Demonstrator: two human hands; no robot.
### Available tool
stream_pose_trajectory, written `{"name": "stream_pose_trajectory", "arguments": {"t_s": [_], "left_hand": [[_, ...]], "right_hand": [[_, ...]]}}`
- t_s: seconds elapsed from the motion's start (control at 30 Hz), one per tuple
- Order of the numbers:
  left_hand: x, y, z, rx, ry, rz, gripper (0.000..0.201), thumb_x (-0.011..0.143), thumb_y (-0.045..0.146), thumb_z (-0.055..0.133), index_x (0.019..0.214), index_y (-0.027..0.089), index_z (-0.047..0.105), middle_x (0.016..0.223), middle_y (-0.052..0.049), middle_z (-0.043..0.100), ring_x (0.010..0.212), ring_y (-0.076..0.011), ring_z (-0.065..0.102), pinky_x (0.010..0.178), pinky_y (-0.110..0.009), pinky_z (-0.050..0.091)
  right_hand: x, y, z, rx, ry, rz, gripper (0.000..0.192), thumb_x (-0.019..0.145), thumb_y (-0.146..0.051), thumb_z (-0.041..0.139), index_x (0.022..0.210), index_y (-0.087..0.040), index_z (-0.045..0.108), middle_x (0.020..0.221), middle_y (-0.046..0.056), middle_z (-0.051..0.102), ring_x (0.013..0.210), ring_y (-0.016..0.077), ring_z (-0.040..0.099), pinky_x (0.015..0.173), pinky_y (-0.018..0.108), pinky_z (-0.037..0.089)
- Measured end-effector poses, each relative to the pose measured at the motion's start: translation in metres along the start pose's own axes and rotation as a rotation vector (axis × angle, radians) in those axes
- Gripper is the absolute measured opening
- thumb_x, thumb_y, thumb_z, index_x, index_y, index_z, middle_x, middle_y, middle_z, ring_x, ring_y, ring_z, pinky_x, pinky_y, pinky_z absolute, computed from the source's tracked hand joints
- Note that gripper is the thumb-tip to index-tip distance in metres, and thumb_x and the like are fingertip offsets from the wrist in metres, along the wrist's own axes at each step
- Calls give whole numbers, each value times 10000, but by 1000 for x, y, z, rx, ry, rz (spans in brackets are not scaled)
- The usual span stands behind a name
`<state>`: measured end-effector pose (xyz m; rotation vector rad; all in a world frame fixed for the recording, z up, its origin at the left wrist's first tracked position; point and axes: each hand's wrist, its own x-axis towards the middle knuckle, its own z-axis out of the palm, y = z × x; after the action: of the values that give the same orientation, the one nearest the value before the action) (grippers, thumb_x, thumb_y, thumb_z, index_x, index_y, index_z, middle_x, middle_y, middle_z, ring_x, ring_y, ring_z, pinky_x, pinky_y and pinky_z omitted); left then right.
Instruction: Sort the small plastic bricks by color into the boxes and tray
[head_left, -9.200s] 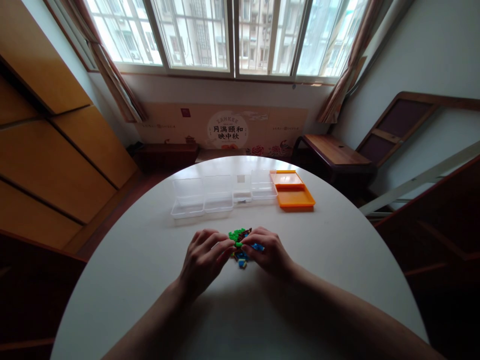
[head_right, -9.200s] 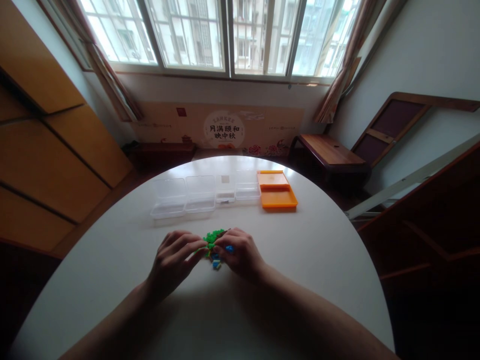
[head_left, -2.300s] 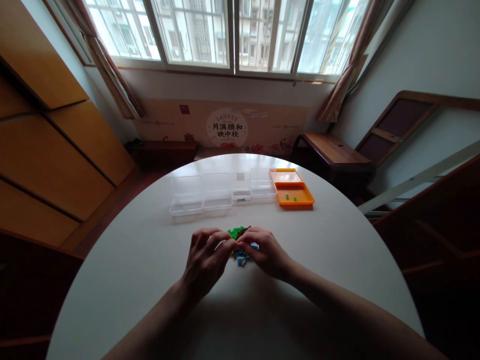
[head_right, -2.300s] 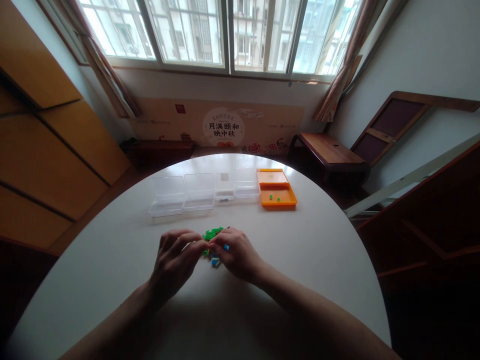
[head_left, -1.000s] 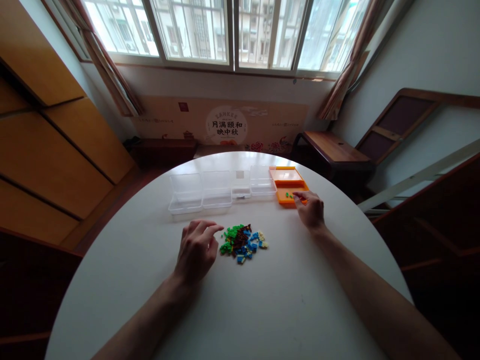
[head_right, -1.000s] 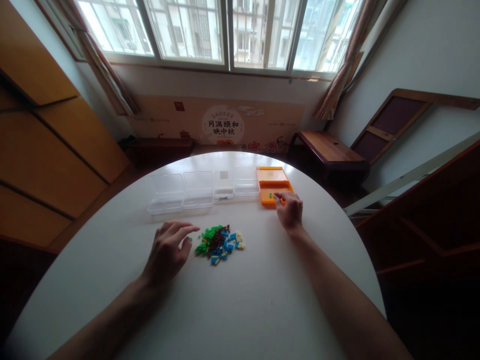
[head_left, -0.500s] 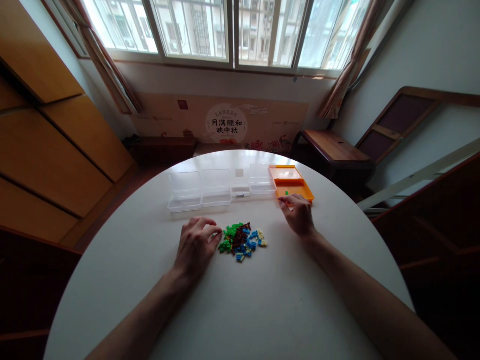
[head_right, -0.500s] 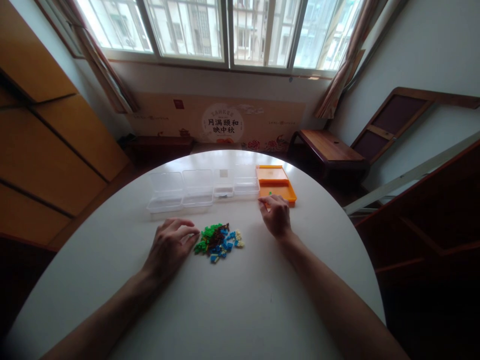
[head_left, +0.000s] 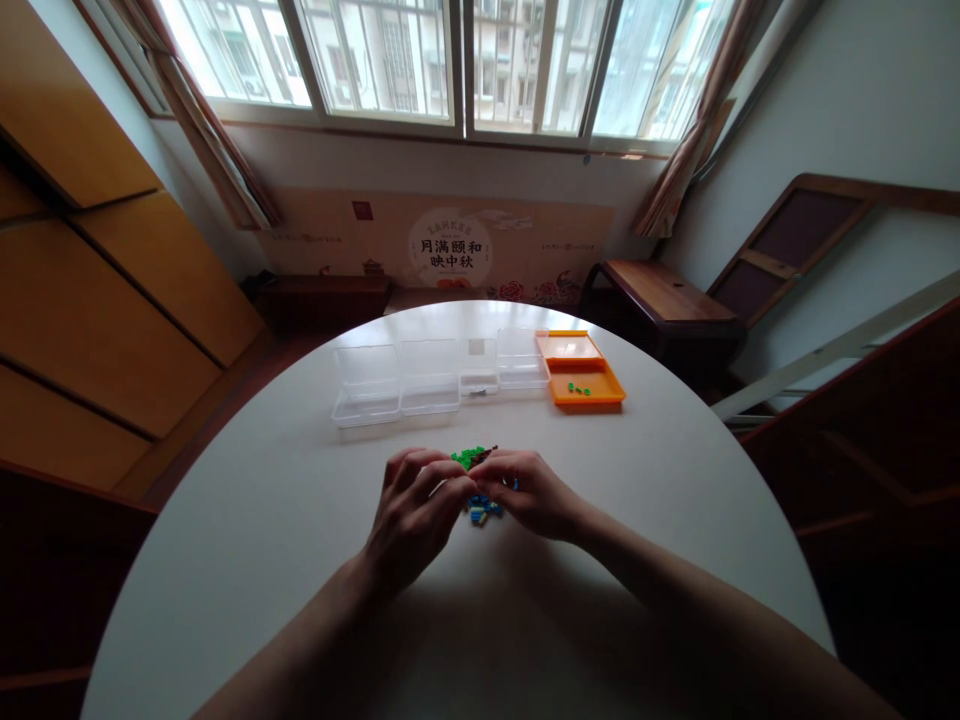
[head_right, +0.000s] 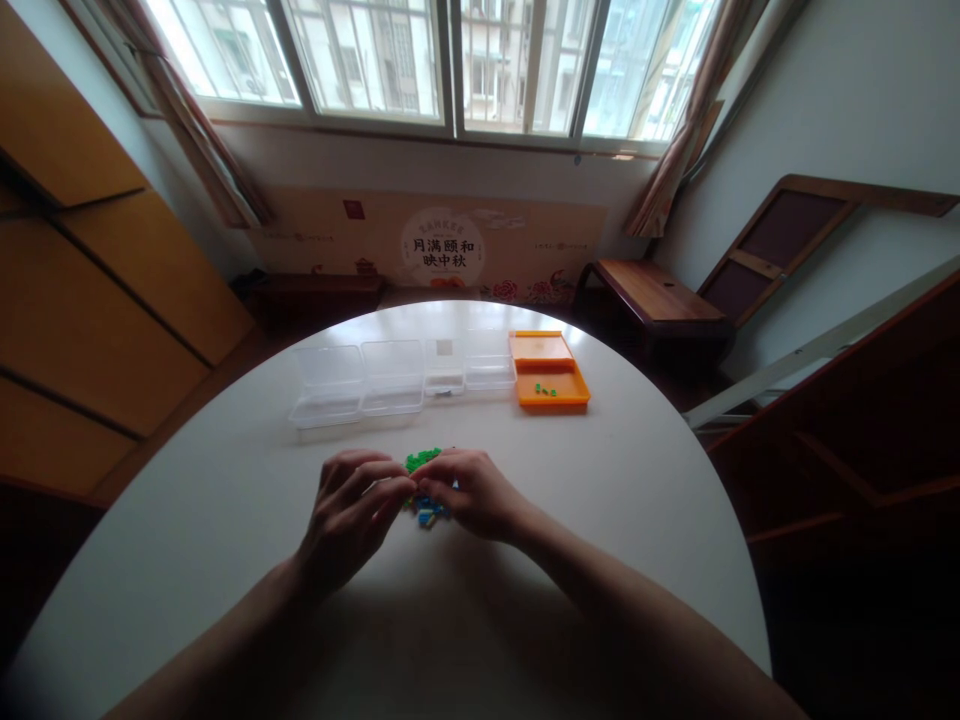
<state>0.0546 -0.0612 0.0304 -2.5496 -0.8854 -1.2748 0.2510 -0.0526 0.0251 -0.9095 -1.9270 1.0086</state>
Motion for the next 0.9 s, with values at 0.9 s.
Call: {"name": "stream_pose_trajectory", "arguments": {"t_s": [0.9], "left_hand": [[-8, -9, 4, 69, 6, -77, 69, 806, 209, 700, 800, 232, 636, 813, 4, 674, 873, -179, 587, 831, -351, 405]], "right_hand": [[10, 41, -52, -290, 422, 21, 113, 783, -276, 670, 807, -175, 714, 704, 28, 677, 607, 132, 560, 629, 269, 487]]}}
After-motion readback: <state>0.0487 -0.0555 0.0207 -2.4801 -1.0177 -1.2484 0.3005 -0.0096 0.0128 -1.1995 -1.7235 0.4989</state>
